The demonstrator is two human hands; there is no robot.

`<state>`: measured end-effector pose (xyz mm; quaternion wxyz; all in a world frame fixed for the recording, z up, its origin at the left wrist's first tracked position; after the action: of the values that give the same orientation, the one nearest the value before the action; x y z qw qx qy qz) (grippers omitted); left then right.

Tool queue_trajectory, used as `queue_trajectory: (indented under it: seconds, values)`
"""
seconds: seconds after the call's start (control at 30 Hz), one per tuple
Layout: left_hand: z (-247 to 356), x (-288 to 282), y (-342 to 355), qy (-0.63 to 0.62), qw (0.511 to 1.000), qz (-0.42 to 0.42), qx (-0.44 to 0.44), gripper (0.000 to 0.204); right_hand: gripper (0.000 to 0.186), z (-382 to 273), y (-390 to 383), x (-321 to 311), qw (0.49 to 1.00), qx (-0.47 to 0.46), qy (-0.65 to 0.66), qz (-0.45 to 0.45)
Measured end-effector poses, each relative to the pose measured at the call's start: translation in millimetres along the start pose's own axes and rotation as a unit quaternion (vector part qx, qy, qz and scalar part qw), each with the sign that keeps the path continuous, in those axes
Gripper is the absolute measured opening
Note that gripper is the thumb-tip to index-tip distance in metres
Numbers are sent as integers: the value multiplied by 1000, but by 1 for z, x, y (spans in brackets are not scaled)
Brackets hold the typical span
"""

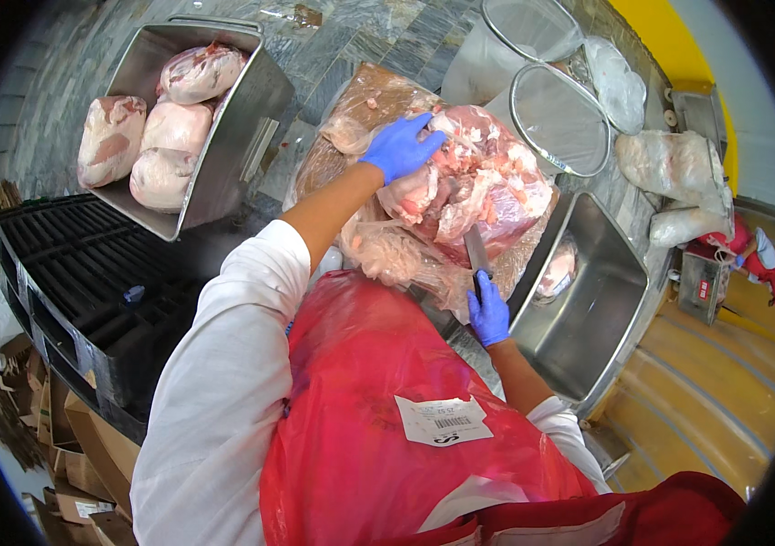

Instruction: The person uses a knife to trim and separate a large piece of raw meat on a cutting board. They remove fat and connective tissue, then place trimmed portions into a metal tray nearby.

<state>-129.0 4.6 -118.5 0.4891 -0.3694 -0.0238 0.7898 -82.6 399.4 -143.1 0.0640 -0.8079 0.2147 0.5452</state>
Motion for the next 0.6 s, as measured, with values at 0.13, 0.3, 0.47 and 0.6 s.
queue_trajectory:
  seconds: [0.13,0.3,0.47,0.6]
  values:
    - [-30,4,-7,-108,987,84,83,59,60,-7,-4,29,996,48,56,51]
    - [-5,-23,-59,14,928,332,165,47,60,0,-4,42,993,92,68,29]
    - [34,-18,-153,-11,923,263,279,31,60,-7,5,21,994,74,70,26]
    - [9,28,-185,-5,978,88,191,28,58,-14,15,-3,990,123,71,15]
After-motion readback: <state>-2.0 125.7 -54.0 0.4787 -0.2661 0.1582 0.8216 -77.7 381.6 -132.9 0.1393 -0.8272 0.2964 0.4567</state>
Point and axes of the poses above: each hand's wrist, its own y-axis towards the middle knuckle, its own x-axis out of the palm, z = x × y, the point moved 8 cm from there along y, towards the middle knuckle, and after that the axes turned 15 degrees about -x, right-handed, at the moved point
